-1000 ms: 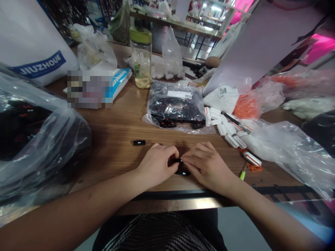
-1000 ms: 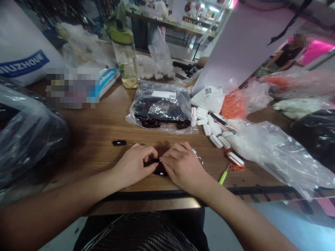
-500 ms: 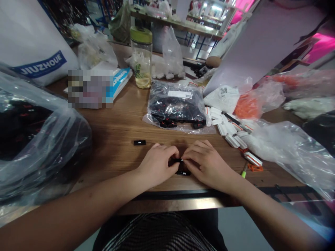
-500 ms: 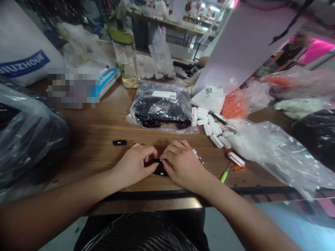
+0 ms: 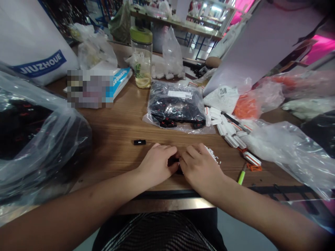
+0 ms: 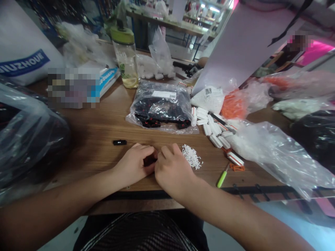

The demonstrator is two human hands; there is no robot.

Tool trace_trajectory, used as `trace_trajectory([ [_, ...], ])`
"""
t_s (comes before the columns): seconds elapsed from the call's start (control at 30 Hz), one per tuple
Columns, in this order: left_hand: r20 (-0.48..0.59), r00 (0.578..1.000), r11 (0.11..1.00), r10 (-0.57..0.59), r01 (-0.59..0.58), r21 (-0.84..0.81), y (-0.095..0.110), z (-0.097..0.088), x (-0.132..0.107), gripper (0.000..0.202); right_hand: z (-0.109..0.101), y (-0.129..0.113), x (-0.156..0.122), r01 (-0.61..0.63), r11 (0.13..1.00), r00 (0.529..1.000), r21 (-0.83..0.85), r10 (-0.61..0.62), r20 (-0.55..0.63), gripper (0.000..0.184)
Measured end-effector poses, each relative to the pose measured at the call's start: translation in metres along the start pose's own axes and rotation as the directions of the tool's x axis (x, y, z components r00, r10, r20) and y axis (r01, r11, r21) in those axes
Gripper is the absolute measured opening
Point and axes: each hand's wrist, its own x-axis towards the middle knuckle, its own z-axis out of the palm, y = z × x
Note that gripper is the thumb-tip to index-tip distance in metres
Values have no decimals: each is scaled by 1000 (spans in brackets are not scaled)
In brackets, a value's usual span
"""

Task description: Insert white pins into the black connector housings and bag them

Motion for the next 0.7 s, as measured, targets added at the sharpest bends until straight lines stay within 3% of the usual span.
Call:
trace_trajectory([
  [0.1,-4,1000,1000,-12,12,-1,0,0,0,12,0,3,-5,-14,1000,1000,26,14,2,20],
  [0.33,-34,997,997,-63,64,36,2,1,-1,12,-4,20,-19,-100,952,995,290,104,3,19],
  [0.57,-19,999,998,-49,50,31,0,2,1,12,4,15,-18,-109,928,994,357,108,23,19],
  [0.7,-28,999,999,-40,41,33,0,3,1,11,11,18,-18,-154,863,986,482,165,21,18],
])
